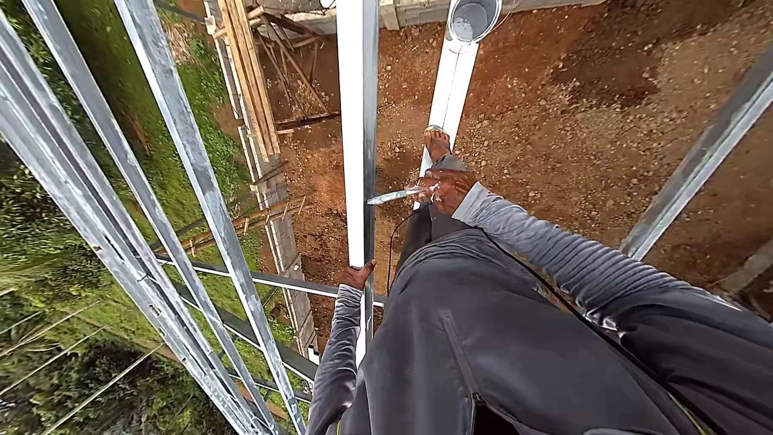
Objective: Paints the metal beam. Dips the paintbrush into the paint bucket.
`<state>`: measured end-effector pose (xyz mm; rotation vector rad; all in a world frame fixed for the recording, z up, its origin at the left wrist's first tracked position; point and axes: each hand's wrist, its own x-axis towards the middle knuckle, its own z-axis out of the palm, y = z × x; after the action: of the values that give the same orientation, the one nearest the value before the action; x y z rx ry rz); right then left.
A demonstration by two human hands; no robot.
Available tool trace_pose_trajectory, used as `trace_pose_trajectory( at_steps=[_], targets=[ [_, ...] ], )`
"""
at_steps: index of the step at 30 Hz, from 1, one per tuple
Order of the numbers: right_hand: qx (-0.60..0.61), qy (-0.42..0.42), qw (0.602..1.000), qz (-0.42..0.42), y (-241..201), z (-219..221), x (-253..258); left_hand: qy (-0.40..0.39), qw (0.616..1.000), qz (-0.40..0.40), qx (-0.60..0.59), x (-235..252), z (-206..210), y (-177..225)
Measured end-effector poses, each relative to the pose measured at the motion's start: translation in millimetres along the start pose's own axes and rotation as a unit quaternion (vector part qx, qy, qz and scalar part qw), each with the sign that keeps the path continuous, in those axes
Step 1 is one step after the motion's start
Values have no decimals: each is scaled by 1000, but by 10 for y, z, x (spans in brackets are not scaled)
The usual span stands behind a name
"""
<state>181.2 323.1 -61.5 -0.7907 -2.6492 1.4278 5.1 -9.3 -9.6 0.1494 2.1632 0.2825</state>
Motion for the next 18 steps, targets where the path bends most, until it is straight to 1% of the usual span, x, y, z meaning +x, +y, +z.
trace_pose_trajectory(
  at_steps=[2,4,7,9,11,13,14,16,18],
  targets=[
    [20,-29,999,2,0,-366,391,0,1000,-6,3,-2,-4,20],
    [25,-16,999,23,54,-749,859,0,1000,-11,4,-9,-4,29],
    [-29,4,997,65,187,-1198,1429,4,1000,-11,-9,11,1,31],
    [-44,41,992,114,289,-1375,1543,7,1000,-4,-23,-8,5,23],
    [-44,106,978,173,368,-1464,1547,5,999,-5,-32,-28,23,37],
    [-26,160,969,187,342,-1393,1457,4,1000,-7,-30,-26,15,46],
    [-16,166,969,180,280,-1272,1366,4,1000,-9,-26,-24,10,50],
    [8,158,975,158,63,-866,1063,5,1000,-8,-17,-21,13,51],
    [35,136,980,139,-219,-389,646,7,1000,-5,-12,-26,12,50]
  ],
)
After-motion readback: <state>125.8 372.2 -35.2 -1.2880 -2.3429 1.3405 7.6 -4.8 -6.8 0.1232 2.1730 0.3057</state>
